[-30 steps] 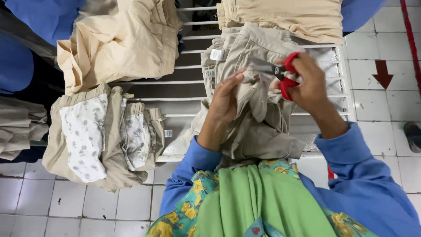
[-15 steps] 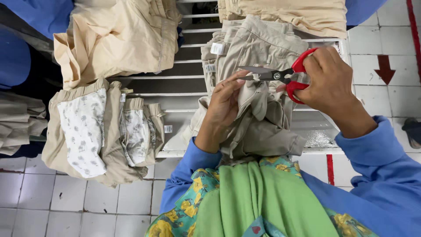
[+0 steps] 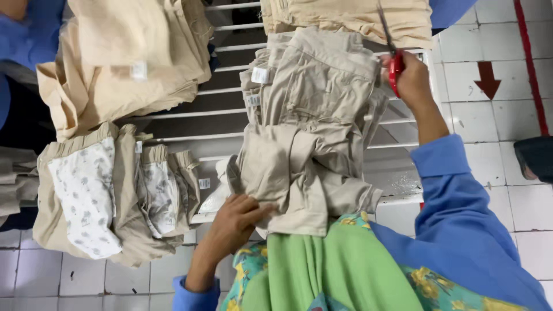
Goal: The person uses red-handled scissors to cut tags and loose threads from a stack of beige pants on a metal rack. The person repeatedly picks up pants, snips tags, and places them back on the rack.
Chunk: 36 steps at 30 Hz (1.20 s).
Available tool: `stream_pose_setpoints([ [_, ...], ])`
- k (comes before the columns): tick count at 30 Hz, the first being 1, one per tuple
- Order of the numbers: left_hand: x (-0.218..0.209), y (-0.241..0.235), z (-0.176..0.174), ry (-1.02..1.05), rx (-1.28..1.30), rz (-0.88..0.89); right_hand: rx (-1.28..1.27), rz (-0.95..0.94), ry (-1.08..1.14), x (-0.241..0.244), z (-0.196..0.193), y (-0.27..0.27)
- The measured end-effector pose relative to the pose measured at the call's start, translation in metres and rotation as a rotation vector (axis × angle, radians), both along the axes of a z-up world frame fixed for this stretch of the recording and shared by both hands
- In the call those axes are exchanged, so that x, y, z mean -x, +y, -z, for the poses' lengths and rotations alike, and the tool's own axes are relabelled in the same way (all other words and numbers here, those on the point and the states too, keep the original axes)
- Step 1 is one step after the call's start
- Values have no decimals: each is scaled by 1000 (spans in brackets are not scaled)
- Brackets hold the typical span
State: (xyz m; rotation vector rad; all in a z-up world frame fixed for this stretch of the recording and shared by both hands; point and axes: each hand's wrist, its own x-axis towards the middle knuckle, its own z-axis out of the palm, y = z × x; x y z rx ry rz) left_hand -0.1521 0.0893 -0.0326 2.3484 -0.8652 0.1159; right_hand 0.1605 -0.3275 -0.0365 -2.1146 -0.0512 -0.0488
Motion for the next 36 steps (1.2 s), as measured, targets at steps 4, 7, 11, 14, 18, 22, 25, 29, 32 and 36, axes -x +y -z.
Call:
stream_pose_setpoints([
  [4,29,-5,92,173,-38,-62,83,-122,199,-26,1,3],
  [7,23,2,75,341,35,-29,250,-193,193,-28,-5,-1],
  [11,-51,-9,-41,391,439,-123,601,-279,-260,9,-41,20],
  [14,-102,-66,-29,351,762,-268,417,-332,-317,77,-66,73],
  [18,-146,-133,-23,594,1344,-431,118,-264,-217,130,-61,135],
  [22,-163,-132,21,502,1517,-489,-205,-234,-45,153,-55,153],
  [25,-158,-131,16,466,1587,-551,-463,-306,53,157,-76,156],
  [29,-152,-129,-5,142,1383,-566,-338,-294,-237,137,-59,141],
  [32,-149,-126,-3,18,1235,-574,-192,-290,-321,132,-34,141],
  [36,-149,-121,-9,-174,1114,-610,-140,-325,-315,134,-39,154],
])
